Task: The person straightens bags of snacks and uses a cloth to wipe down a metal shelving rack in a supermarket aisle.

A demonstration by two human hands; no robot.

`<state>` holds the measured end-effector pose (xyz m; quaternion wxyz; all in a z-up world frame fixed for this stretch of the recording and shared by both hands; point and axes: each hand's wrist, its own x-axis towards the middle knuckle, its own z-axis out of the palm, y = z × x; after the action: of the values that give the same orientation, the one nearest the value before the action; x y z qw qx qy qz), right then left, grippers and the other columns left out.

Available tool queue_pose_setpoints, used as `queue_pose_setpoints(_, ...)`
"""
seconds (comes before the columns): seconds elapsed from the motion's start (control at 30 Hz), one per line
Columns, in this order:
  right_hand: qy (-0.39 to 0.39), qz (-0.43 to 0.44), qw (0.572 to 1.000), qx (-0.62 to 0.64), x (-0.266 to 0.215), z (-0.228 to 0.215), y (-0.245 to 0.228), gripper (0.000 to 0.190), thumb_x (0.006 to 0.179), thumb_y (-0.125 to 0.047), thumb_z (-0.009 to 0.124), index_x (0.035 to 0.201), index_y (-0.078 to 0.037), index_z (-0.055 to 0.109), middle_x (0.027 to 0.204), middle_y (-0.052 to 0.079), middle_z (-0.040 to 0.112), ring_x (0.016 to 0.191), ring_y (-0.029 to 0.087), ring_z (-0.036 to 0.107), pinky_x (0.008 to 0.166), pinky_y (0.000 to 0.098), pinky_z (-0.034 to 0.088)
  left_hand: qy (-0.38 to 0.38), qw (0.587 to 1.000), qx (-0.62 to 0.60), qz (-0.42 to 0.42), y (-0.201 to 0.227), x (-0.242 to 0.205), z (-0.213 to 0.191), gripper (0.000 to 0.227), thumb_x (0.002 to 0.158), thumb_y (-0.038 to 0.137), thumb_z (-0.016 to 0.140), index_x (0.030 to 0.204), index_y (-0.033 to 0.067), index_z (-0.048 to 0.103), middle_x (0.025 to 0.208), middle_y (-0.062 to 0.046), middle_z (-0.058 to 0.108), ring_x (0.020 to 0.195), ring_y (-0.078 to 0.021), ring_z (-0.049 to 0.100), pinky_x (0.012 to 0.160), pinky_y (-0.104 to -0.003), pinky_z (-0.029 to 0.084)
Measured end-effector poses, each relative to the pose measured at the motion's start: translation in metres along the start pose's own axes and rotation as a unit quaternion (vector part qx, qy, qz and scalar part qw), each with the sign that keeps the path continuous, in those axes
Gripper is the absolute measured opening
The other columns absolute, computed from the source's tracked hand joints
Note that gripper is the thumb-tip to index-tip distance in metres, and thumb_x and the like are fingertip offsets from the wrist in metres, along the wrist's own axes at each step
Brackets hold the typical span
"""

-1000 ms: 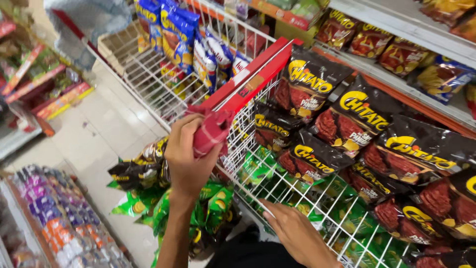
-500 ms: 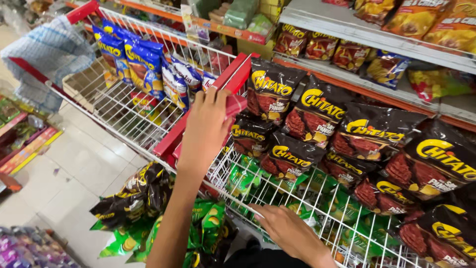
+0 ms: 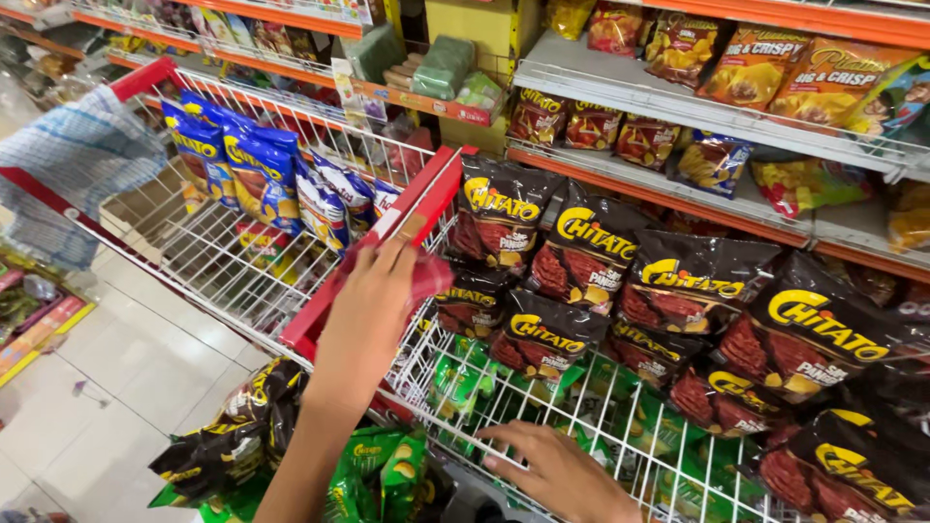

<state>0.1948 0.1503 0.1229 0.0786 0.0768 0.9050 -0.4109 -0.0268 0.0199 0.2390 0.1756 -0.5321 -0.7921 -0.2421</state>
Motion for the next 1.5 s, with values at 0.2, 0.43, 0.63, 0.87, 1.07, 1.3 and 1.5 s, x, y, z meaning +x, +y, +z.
queue_pose_setpoints(0.2, -0.003, 0.047, 0.999, 0.023, -0.009, -0.034, -0.018, 0.055, 0.102, -0.052, 0.041, 0.139, -0.015, 0.058, 0.138, 0.008, 0.062, 0.132, 0.024, 0.057, 0.111, 0.0405, 0.042, -0.036, 0.995, -0.065, -0.062, 0.007, -0.026, -0.027, 0.059, 0.08, 0.008, 0.072, 0.135, -0.001, 0.051, 0.145, -0.02, 0.05, 0.133, -0.0391, 0.048, 0.106, -0.045, 0.043)
queue_pose_setpoints(0.43, 0.165, -0.062, 0.974, -0.145, -0.032, -0.102, -0.04, 0.052, 0.104, -0.047, 0.042, 0.135, -0.01, 0.06, 0.131, 0.013, 0.066, 0.124, 0.029, 0.061, 0.105, 0.0431, 0.044, -0.125, 0.991, -0.048, 0.006, -0.03, 0.0, 0.007, 0.075, 0.079, 0.002, 0.067, 0.148, 0.0004, 0.04, 0.158, -0.021, 0.035, 0.146, -0.0385, 0.032, 0.112, -0.043, 0.036)
queue_pose_setpoints(0.63, 0.112, -0.078, 0.977, -0.162, -0.021, -0.116, -0.06, 0.044, 0.1, -0.043, 0.048, 0.127, -0.013, 0.064, 0.119, 0.007, 0.07, 0.113, 0.028, 0.065, 0.096, 0.0419, 0.049, -0.112, 0.99, -0.02, 0.082, -0.056, 0.054, 0.062, 0.078, 0.085, 0.0, 0.066, 0.154, -0.0016, 0.03, 0.161, -0.026, 0.028, 0.15, -0.0414, 0.026, 0.119, -0.045, 0.03)
queue_pose_setpoints(0.87, 0.12, -0.078, 0.976, -0.162, 0.018, -0.132, -0.059, 0.039, 0.102, -0.041, 0.048, 0.122, -0.011, 0.063, 0.116, 0.008, 0.072, 0.111, 0.027, 0.069, 0.095, 0.0412, 0.054, -0.154, 0.981, 0.033, 0.114, -0.061, 0.089, 0.075, 0.085, 0.079, -0.001, 0.066, 0.155, -0.0045, 0.028, 0.162, -0.029, 0.024, 0.151, -0.0404, 0.025, 0.122, -0.043, 0.027)
queue_pose_setpoints(1.07, 0.095, -0.012, 0.993, -0.066, -0.029, -0.097, -0.018, 0.044, 0.1, -0.044, 0.051, 0.128, -0.013, 0.065, 0.12, 0.005, 0.073, 0.115, 0.022, 0.069, 0.098, 0.0396, 0.051, -0.107, 0.99, -0.025, 0.09, -0.033, -0.012, 0.001, 0.056, 0.094, 0.01, 0.058, 0.144, -0.0075, 0.04, 0.158, -0.028, 0.034, 0.148, -0.0426, 0.032, 0.119, -0.046, 0.03)
queue_pose_setpoints(1.3, -0.005, 0.049, 0.991, 0.121, -0.04, 0.013, 0.053, 0.048, 0.095, -0.032, 0.08, 0.135, -0.013, 0.061, 0.123, 0.007, 0.068, 0.118, 0.023, 0.062, 0.099, 0.0373, 0.051, -0.167, 0.985, -0.04, -0.031, 0.006, -0.052, -0.045, 0.07, 0.085, 0.009, 0.06, 0.149, -0.0066, 0.036, 0.159, -0.028, 0.03, 0.143, -0.0462, 0.028, 0.113, -0.05, 0.027)
queue_pose_setpoints(1.5, 0.066, 0.101, 0.99, 0.078, -0.037, 0.023, 0.046, 0.039, 0.093, -0.019, 0.059, 0.132, -0.016, 0.061, 0.123, 0.006, 0.066, 0.114, 0.028, 0.067, 0.095, 0.0377, 0.053, -0.13, 0.989, -0.053, -0.036, -0.008, -0.034, -0.019, 0.063, 0.09, 0.01, 0.062, 0.15, -0.0012, 0.044, 0.163, -0.022, 0.035, 0.151, -0.0409, 0.032, 0.121, -0.05, 0.028)
